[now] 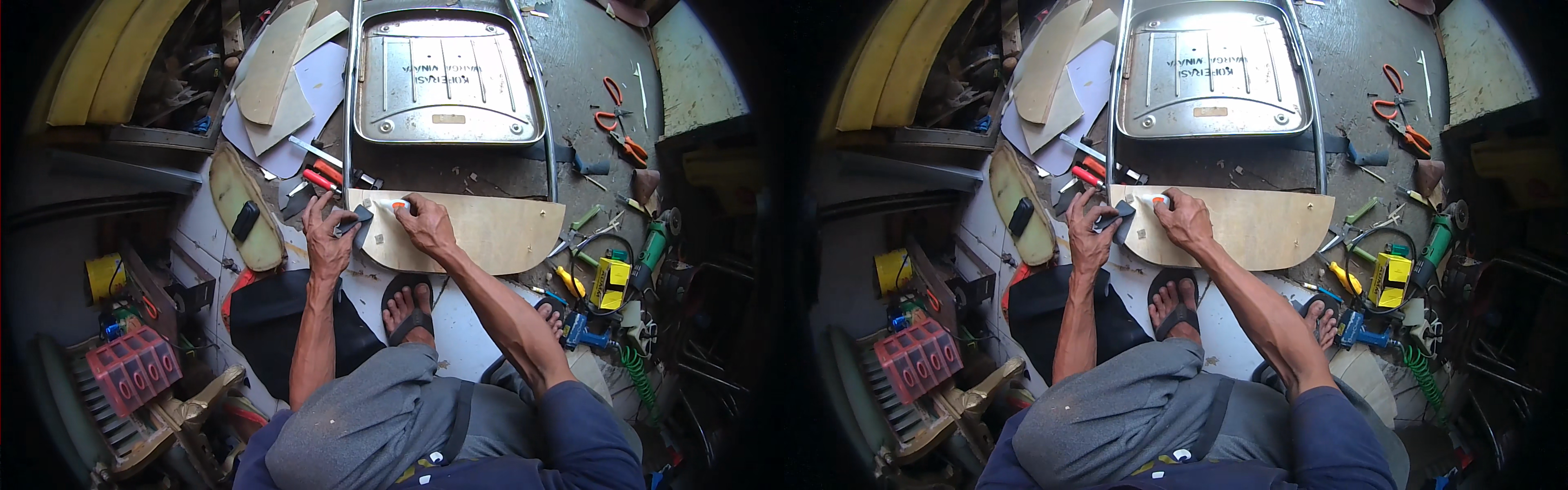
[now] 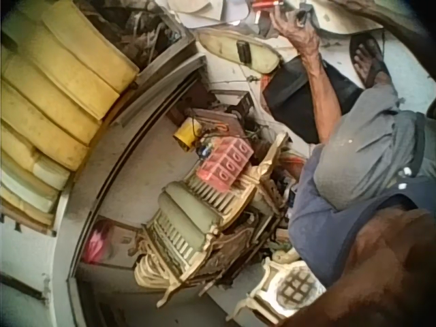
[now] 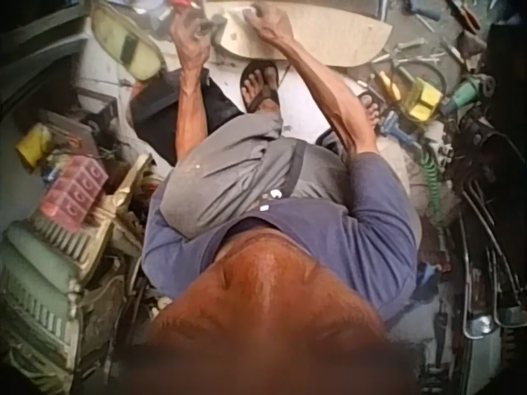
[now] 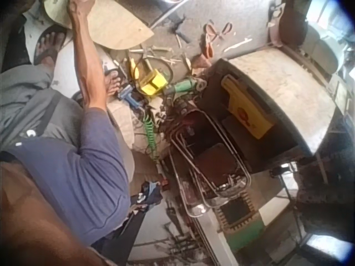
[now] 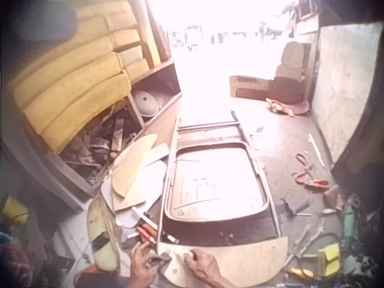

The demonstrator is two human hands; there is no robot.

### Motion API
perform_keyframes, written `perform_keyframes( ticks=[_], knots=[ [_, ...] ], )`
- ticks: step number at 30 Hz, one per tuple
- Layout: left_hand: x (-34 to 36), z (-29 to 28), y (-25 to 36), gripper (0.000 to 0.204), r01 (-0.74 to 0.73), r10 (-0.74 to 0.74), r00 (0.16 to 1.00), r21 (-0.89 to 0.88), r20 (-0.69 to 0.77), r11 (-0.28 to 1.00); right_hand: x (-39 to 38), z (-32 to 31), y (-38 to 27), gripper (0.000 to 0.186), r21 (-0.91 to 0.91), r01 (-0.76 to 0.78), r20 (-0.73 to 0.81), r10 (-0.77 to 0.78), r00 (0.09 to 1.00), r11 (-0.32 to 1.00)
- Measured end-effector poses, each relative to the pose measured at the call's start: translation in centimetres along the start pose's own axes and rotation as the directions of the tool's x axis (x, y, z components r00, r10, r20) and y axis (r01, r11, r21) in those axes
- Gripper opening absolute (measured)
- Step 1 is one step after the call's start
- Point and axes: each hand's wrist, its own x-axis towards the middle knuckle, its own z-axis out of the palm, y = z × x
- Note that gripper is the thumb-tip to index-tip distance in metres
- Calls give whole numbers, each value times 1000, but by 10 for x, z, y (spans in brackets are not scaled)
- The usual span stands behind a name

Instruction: The person uses an angle grinder to trim the edges of a wooden chair back, then applies adhesive from a tube to the back of the wood and the chair frame before pressing the wooden piece into place and securing it by hammering nails.

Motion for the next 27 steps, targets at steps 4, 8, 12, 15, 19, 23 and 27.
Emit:
perform_keyframes(
  ticks=[4, 8, 12, 15, 19, 23, 27],
  knots=[
    [0, 0, -1, 26, 8, -8, 1000, -10, -4, 1000, 3, 1, -2, 43, -19, 35, -26, -35, 999, 999],
    [-1, -3, 1, 26, 41, -41, 999, -1, -2, 999, 4, 0, -10, 43, -34, 18, -4, -18, 1000, 999],
    [1, -2, 3, 25, 31, -31, 1000, -15, -1, 999, 4, 6, -12, 42, 52, 70, -2, -70, 998, 996],
    [3, -1, 4, 25, 25, -25, 1000, -17, -11, 1000, 3, 8, -18, 42, 34, 70, -29, -69, 997, 997],
    [5, 0, 6, 24, 25, -25, 1000, -23, -16, 999, 4, 5, -18, 43, 49, 5, -10, -5, 1000, 999],
    [10, 4, 8, 26, 16, -17, 999, -27, -33, 1000, 9, 12, -11, 43, -4, 39, -100, -39, 994, 999],
    [23, 11, 6, 32, -8, 7, 998, -19, -58, 1000, 4, 3, -6, 39, 67, -21, -193, 34, 981, 998]
  ],
)
